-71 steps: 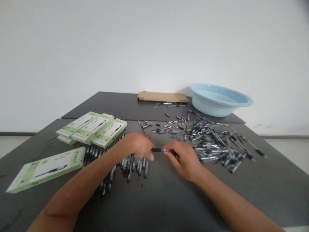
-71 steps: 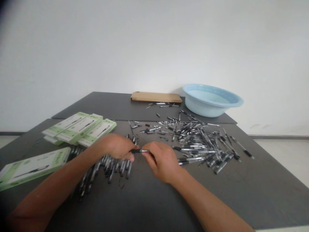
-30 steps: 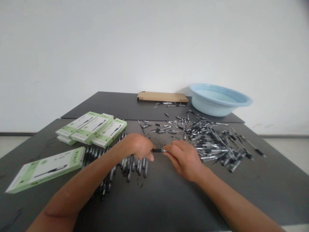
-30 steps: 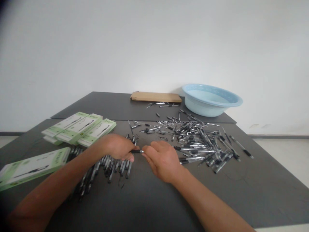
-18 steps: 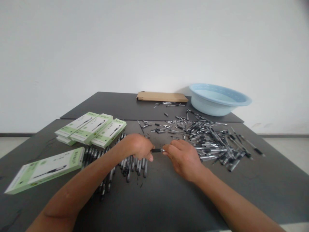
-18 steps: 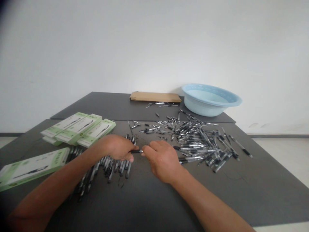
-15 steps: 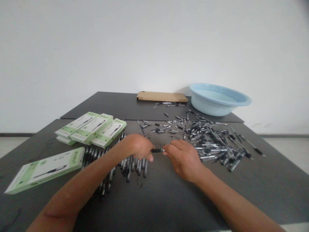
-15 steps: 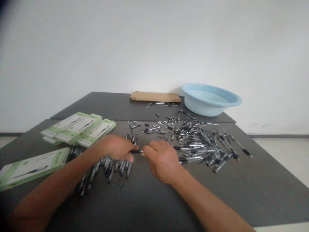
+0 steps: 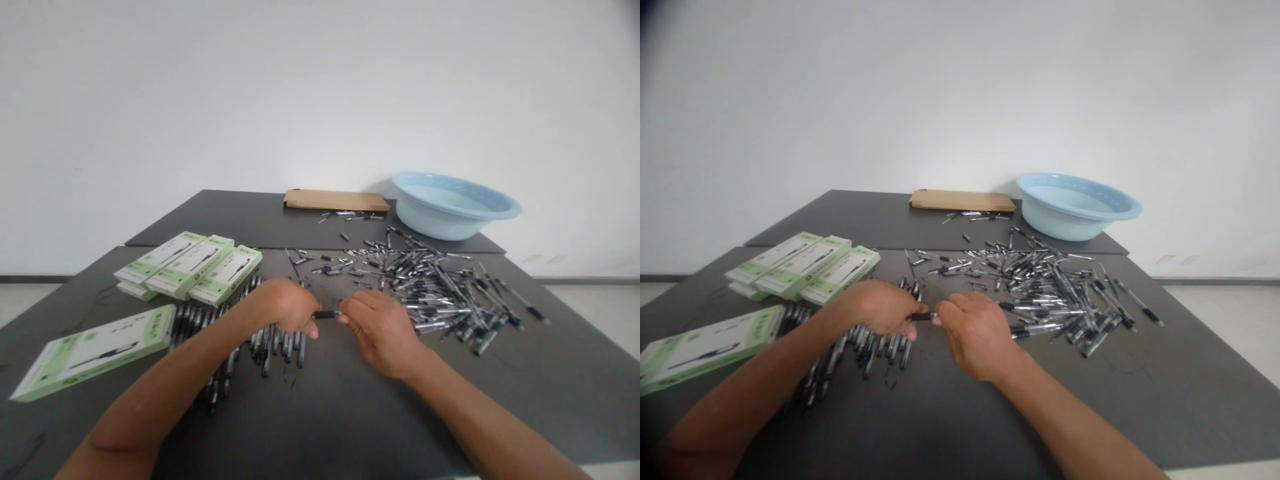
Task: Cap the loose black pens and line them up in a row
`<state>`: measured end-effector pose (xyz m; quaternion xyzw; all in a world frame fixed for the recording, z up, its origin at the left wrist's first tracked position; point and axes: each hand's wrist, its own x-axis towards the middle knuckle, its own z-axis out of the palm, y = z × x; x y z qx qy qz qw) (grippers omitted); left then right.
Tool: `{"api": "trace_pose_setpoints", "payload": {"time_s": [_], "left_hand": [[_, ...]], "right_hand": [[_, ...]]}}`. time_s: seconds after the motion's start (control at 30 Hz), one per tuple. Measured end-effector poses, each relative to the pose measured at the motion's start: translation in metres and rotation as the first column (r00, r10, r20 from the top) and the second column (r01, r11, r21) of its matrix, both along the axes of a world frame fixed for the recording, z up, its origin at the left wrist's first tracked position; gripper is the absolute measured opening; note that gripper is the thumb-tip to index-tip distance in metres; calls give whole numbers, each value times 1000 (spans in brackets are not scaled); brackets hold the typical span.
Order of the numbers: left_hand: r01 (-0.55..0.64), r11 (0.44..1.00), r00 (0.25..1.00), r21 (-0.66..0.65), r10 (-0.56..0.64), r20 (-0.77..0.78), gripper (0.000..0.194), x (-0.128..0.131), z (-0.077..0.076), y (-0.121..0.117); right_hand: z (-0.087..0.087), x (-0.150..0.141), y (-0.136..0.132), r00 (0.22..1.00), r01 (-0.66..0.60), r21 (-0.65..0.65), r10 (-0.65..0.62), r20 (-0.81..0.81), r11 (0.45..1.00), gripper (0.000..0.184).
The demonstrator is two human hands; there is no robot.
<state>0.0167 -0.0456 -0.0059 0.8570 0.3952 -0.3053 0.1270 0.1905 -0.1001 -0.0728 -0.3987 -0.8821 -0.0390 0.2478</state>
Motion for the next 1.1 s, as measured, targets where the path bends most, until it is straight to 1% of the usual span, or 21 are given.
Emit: {"api": "trace_pose_setpoints", "payload": {"time_s": [0.03,0.1,0.2,0.3,0.37,0.43,0.5,0.57,0.7,0.83,0.97,1.1], "left_hand": [[4,1000,998,-26,-5,-59,44,2,3,-1],[3,999,995,-48,-8,-100,46,3,8,-3],[11,999,997,-45,-14,-72,45,1,12,-2],[-14,997,999,-78,11,-36,41,-3,11,1],[-39,994,999,-102,35,-36,40,-4,10,2],[-37,995,998,-95,32,-56,41,-1,9,1],[-27,997,997,-74,22,-72,42,3,10,0],[-19,997,997,-79,12,-81,43,5,11,-2],[11,995,995,-100,-21,-100,47,6,10,-2],[-11,996,996,-92,3,-87,48,5,9,0],[-26,991,997,-128,16,-79,52,6,7,1],[-43,992,998,-120,38,-43,51,5,4,2]], "right_hand": [[0,0,0,1000,0,-4,0,-1,1000,24],[-2,-1,0,1000,4,-10,-4,-16,1000,26],[-4,-2,0,997,4,-31,-7,-77,1000,29],[-5,-2,0,976,-20,-111,-5,-220,994,29],[-4,-3,0,948,-26,-178,-32,-316,984,32],[-4,-4,0,928,-15,-228,-71,-365,974,37],[-4,-5,0,925,4,-261,-102,-366,965,40],[-4,-6,0,930,22,-274,-120,-347,961,38],[-6,-9,-3,940,61,-245,-138,-313,968,27],[-6,-11,-6,941,105,-223,-169,-292,969,23],[-5,-14,-8,936,95,-223,-163,-310,970,21],[-4,-14,-9,939,65,-189,-124,-321,980,20]]}}
